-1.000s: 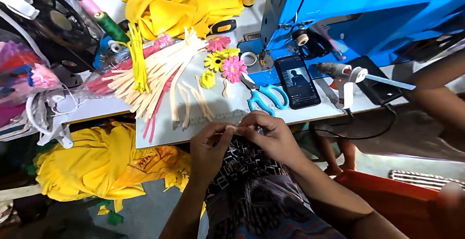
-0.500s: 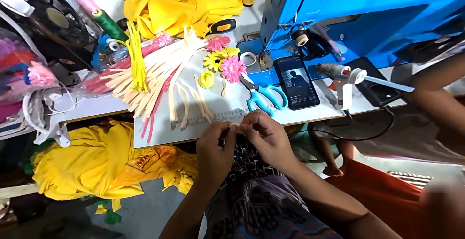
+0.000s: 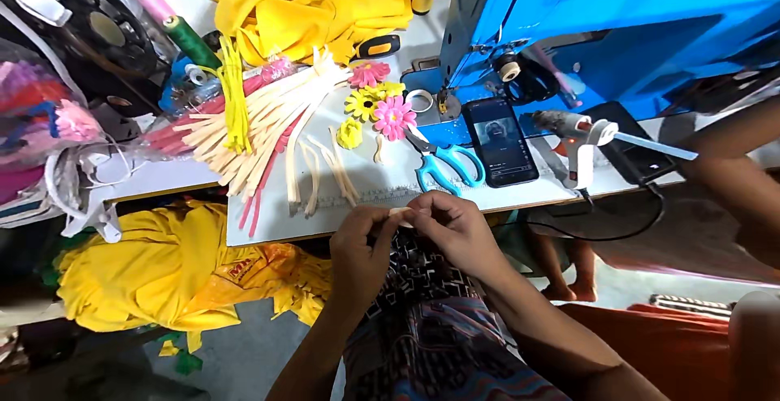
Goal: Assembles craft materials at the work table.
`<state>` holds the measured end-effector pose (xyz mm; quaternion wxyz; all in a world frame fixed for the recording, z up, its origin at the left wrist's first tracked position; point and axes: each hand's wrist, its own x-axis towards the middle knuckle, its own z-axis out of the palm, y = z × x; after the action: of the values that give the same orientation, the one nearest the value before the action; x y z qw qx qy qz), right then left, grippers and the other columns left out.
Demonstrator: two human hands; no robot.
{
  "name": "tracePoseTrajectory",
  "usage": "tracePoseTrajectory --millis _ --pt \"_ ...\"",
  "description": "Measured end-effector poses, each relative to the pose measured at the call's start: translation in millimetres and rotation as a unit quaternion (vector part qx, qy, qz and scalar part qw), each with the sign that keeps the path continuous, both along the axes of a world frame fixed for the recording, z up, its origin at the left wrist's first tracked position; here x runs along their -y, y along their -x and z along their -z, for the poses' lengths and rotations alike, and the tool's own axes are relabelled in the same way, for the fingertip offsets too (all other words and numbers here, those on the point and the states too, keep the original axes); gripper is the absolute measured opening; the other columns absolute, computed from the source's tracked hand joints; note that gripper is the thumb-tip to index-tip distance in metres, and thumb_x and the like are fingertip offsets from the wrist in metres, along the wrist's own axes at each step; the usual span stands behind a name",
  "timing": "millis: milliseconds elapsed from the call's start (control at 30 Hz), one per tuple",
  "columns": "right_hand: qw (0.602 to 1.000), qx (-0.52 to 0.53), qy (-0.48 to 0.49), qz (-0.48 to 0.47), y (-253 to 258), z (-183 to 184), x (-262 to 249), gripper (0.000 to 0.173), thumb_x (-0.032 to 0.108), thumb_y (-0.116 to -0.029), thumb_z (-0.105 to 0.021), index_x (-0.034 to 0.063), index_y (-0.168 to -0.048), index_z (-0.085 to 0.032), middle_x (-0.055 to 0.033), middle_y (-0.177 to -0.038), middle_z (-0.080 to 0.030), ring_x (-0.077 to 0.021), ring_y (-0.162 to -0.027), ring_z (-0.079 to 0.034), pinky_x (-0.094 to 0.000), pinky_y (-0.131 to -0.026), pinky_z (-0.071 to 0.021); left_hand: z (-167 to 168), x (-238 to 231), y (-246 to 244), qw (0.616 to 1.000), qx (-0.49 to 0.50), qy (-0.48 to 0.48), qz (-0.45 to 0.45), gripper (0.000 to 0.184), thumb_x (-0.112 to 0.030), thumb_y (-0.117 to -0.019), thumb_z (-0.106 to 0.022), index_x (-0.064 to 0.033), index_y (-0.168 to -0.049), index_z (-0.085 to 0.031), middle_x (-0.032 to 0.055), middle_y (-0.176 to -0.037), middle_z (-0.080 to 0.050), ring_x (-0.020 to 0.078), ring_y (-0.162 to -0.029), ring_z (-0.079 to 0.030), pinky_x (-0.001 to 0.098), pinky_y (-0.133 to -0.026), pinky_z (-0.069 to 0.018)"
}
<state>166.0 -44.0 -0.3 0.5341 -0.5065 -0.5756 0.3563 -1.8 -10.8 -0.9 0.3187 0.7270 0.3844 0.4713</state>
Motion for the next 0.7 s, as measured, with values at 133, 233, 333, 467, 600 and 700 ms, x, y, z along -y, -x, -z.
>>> tracePoseTrajectory --millis 133,233,333,467,600,700 --pt "0.993 0.088 -0.079 0.020 2 2 5 0.018 0.015 -0.1011 -0.059 0.0014 -0.092 -0.066 -0.0009 -0.085 -0.066 0.0028 -0.076 -0.061 -0.0133 -0.072 -0.0521 2 -1 2 1.000 -0.011 -0.014 0.008 0.016 -0.013 -0.0982 -0.066 0.0031 -0.097 -0.070 0.0049 -0.090 -0.069 0.0005 -0.083 -0.066 0.0158 -0.079 -0.0565" --pt "0.996 0.055 -0.076 0.011 2 0 5 0.016 0.014 -0.1006 -0.060 0.0021 -0.091 -0.065 0.0023 -0.081 -0.063 0.0051 -0.072 -0.057 -0.0108 -0.066 -0.0483 3 -2 1 1.000 0.003 -0.030 0.007 0.015 -0.013 -0.0979 -0.066 0.0021 -0.096 -0.070 0.0045 -0.091 -0.068 0.0013 -0.085 -0.066 0.0170 -0.081 -0.0566" --pt "0.995 0.045 -0.085 0.008 3 -3 6 0.015 0.012 -0.1003 -0.061 0.0019 -0.089 -0.063 0.0019 -0.080 -0.062 0.0049 -0.072 -0.056 -0.0108 -0.066 -0.0484 2 -3 0 0.999 0.027 -0.029 0.002 0.013 -0.011 -0.0963 -0.068 0.0013 -0.095 -0.071 0.0036 -0.093 -0.069 0.0013 -0.086 -0.066 0.0177 -0.080 -0.0578" --pt "1.000 -0.012 0.009 -0.001 0 -9 -1 0.005 0.009 -0.0968 -0.063 0.0062 -0.093 -0.066 0.0067 -0.076 -0.063 0.0042 -0.067 -0.058 -0.0128 -0.063 -0.0502 -9 -15 9 0.988 0.045 0.140 0.054 0.009 -0.010 -0.0967 -0.067 -0.0024 -0.096 -0.072 -0.0032 -0.086 -0.071 -0.0004 -0.076 -0.066 0.0193 -0.072 -0.0578" --pt "0.996 -0.066 0.065 0.004 -6 -8 -11 0.004 0.011 -0.0957 -0.066 0.0107 -0.093 -0.069 0.0078 -0.072 -0.064 0.0013 -0.062 -0.058 -0.0154 -0.058 -0.0491 -12 -21 9 0.955 0.110 0.257 0.101 0.017 -0.008 -0.1023 -0.056 -0.0044 -0.099 -0.072 -0.0034 -0.086 -0.073 0.0052 -0.081 -0.071 0.0259 -0.081 -0.0606" --pt "0.995 -0.070 0.069 -0.008 -9 -9 -13 0.004 0.013 -0.0960 -0.067 0.0107 -0.094 -0.070 0.0072 -0.072 -0.064 0.0003 -0.061 -0.058 -0.0159 -0.058 -0.0491 -11 -20 5 0.953 0.129 0.263 0.084 0.011 -0.006 -0.0987 -0.063 -0.0036 -0.101 -0.073 -0.0027 -0.086 -0.073 0.0044 -0.079 -0.070 0.0242 -0.079 -0.0599"
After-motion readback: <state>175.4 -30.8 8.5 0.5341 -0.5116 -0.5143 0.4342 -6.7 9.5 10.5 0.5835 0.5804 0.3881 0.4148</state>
